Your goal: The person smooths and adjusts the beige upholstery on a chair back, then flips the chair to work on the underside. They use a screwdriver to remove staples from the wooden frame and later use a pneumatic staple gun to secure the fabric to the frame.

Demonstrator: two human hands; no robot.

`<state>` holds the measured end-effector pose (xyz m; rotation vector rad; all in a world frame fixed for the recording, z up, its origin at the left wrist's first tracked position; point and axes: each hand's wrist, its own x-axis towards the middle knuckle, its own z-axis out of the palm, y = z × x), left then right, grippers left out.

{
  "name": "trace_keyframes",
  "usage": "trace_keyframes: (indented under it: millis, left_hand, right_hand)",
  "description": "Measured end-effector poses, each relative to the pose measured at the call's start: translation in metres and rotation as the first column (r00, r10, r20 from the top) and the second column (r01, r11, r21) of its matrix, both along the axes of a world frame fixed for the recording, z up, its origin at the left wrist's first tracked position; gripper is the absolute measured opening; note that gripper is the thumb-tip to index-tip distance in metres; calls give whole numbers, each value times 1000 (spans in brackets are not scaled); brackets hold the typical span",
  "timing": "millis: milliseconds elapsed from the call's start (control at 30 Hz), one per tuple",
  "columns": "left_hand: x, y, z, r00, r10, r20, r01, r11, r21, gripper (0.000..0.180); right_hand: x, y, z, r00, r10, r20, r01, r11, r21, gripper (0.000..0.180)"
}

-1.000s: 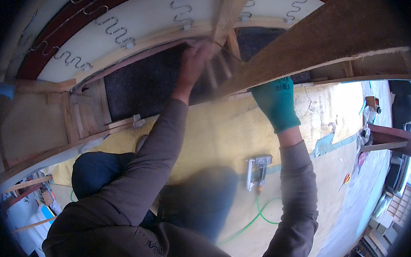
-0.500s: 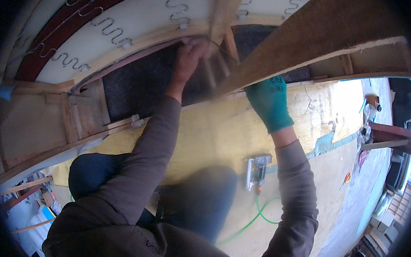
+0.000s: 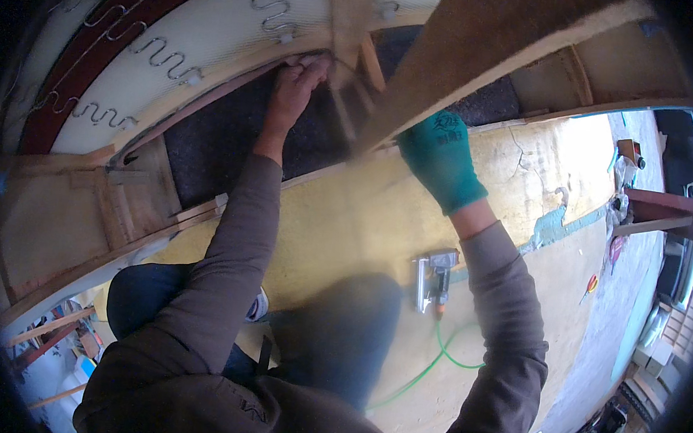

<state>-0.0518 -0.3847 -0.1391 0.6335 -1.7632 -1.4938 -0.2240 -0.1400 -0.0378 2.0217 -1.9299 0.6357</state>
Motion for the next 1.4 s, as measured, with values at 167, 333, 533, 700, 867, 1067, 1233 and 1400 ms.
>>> trace_keyframes:
  millis: [167, 333, 533, 700, 867, 1067, 1233, 1400]
  left_hand:
    - [-3, 7, 3, 1000, 1, 0, -1, 1000, -14, 34]
    - [-3, 17, 11, 998, 54, 34, -53, 998, -22, 37]
    - [-8, 20, 8, 997, 73, 28, -71, 995, -77, 40]
    - [-4, 17, 6, 997, 60, 49, -50, 983, -177, 39]
    - [0, 20, 9, 996, 80, 38, -73, 986, -151, 42]
    - [2, 28, 13, 996, 83, 44, -80, 994, -75, 46]
    - [2, 30, 13, 995, 97, 34, -94, 990, -101, 44]
    - [2, 26, 3, 991, 123, 55, -112, 978, -177, 41]
  right_hand:
    - [-23, -8, 11, 971, 78, -224, -91, 995, -47, 17]
    - [-34, -20, 9, 1000, -10, -27, 11, 998, 58, 29]
    - [-55, -25, 1, 969, 13, -247, 3, 998, 66, 35]
    - [-70, -26, 6, 936, 70, -345, -40, 995, 92, 36]
    - [-79, -29, 6, 960, 114, -255, -99, 993, 70, 43]
    - [-96, -35, 2, 851, 139, -507, -168, 986, -13, 46]
    - [-102, -28, -6, 966, 103, -238, -61, 982, 177, 46]
    - [-125, -44, -21, 952, 115, -282, -57, 977, 207, 49]
